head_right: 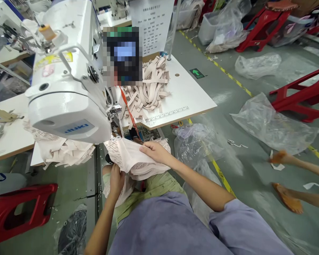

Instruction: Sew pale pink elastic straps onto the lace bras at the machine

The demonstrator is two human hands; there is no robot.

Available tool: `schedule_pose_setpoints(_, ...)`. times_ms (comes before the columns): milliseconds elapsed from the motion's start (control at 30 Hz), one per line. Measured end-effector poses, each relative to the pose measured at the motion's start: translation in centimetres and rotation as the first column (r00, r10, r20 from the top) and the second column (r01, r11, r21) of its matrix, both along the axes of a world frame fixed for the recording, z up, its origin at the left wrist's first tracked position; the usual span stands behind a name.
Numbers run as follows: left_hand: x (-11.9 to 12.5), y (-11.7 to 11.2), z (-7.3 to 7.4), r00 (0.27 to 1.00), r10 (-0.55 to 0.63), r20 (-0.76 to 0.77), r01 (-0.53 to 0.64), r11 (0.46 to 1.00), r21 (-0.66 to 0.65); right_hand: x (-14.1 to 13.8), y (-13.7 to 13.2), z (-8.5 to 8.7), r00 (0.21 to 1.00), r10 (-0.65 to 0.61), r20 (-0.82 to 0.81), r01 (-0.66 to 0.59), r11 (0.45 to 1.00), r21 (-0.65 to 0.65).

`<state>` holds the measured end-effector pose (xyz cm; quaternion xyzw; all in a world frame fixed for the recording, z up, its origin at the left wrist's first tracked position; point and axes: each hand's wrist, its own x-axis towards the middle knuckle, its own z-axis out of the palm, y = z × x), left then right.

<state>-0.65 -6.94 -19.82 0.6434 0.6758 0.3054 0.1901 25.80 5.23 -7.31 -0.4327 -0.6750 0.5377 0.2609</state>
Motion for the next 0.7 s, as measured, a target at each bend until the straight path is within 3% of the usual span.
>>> schedule_pose_setpoints(100, -2.2, 0.6, 1.3, 0.999, -0.010, -0.044, 0.011, 1.000, 0.027, 2.6, 0.0, 0.7, 0.996, -0.026, 0.083, 0.026, 1.000, 0.004)
schedule_pose_setpoints(167, -2.2, 0.5, 2.1, 0.995, 0.054, -0.087, -0.044, 0.993, 0.107, 5.8, -0.2, 0.9, 0.973, -0.119, 0.200, 0.121, 0.993, 0.003)
schedule_pose_setpoints(267, 0.9, -0.5, 2.8, 0.982, 0.058, -0.181, -0.024, 0.982, 0.186, 11.6, -0.4, 0.0, 0.856, -0.246, 0.455, 0.261, 0.965, 0.029)
schedule_pose_setpoints(333, 3.7, -1.4, 2.9, 0.978, -0.099, -0.183, 0.115, 0.990, 0.081, 14.6, -0.2, -1.4, 0.740, -0.211, 0.639, 0.236, 0.971, 0.048)
schedule_pose_setpoints(400, 5.3, -2.3, 2.5, 0.983, -0.176, -0.055, 0.175, 0.984, -0.019, 15.7, 0.2, -3.3, 0.630, -0.171, 0.757, 0.159, 0.983, 0.089)
schedule_pose_setpoints(467, 4.8, -3.6, 1.8, 0.993, -0.034, 0.115, 0.048, 0.991, -0.127, 14.2, 0.0, -5.3, 0.607, -0.240, 0.758, 0.069, 0.966, 0.250)
schedule_pose_setpoints(533, 2.1, -5.4, 0.9, 0.951, 0.244, 0.188, -0.193, 0.947, -0.256, 10.7, -0.7, -6.9, 0.704, -0.309, 0.640, -0.012, 0.895, 0.445)
schedule_pose_setpoints(600, -1.8, -7.4, -0.1, 0.870, 0.475, 0.136, -0.406, 0.844, -0.350, 6.2, -1.9, -8.3, 0.825, -0.232, 0.516, -0.087, 0.848, 0.522)
schedule_pose_setpoints(700, -6.9, -10.2, -1.5, 0.711, 0.704, 0.011, -0.596, 0.610, -0.522, 0.3, -3.5, -10.4, 0.880, -0.065, 0.471, -0.192, 0.858, 0.477)
